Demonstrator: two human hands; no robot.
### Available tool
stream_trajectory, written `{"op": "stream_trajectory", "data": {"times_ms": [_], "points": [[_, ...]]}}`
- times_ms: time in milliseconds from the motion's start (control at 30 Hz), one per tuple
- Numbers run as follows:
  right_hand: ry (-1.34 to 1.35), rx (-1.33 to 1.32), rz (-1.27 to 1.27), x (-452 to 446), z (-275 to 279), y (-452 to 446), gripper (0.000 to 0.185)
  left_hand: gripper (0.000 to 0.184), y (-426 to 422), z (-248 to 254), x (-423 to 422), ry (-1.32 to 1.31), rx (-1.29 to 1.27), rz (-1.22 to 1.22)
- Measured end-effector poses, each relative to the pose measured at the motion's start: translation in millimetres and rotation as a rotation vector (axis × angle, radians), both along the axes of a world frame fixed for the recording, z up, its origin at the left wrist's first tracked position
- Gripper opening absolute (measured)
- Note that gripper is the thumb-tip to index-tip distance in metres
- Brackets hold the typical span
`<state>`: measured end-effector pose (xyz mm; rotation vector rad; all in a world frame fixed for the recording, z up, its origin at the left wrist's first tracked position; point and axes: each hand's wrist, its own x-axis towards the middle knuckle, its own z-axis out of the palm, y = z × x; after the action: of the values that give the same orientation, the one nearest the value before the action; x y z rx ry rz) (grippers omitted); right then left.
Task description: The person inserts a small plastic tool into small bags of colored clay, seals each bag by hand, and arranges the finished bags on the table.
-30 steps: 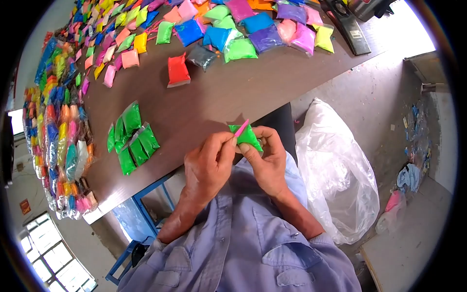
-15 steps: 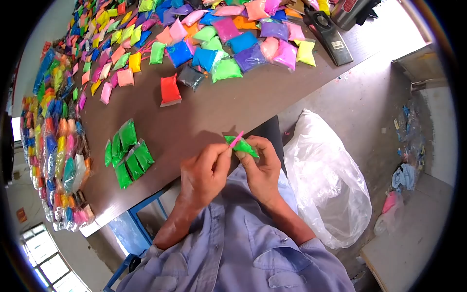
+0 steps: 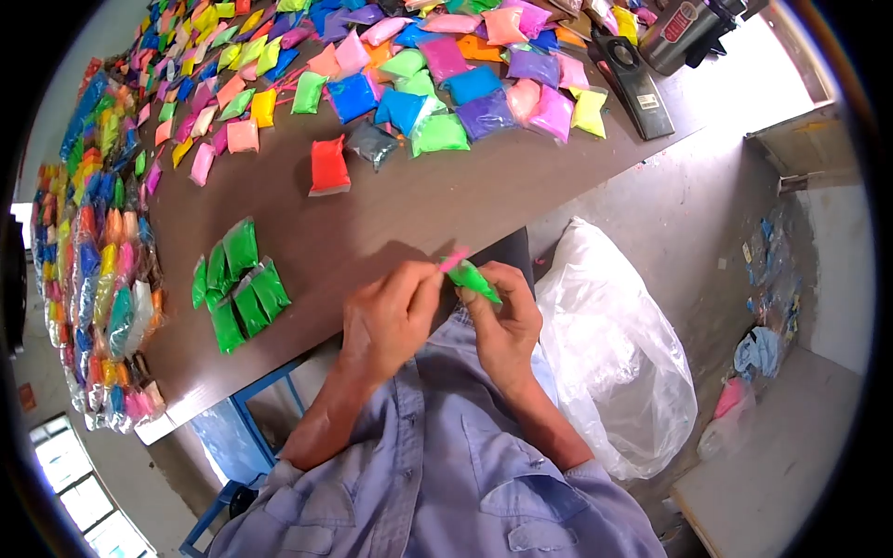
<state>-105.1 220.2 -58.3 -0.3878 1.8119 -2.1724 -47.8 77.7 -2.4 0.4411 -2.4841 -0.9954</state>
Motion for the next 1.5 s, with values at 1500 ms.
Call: {"op": "stream_trajectory", "data": {"times_ms": [1500], "points": [[-0.236,0.156,0.052,-3,-4,-10,0.019,0.008,-6,2,11,-0.112,-0.356,-0.162]]}}
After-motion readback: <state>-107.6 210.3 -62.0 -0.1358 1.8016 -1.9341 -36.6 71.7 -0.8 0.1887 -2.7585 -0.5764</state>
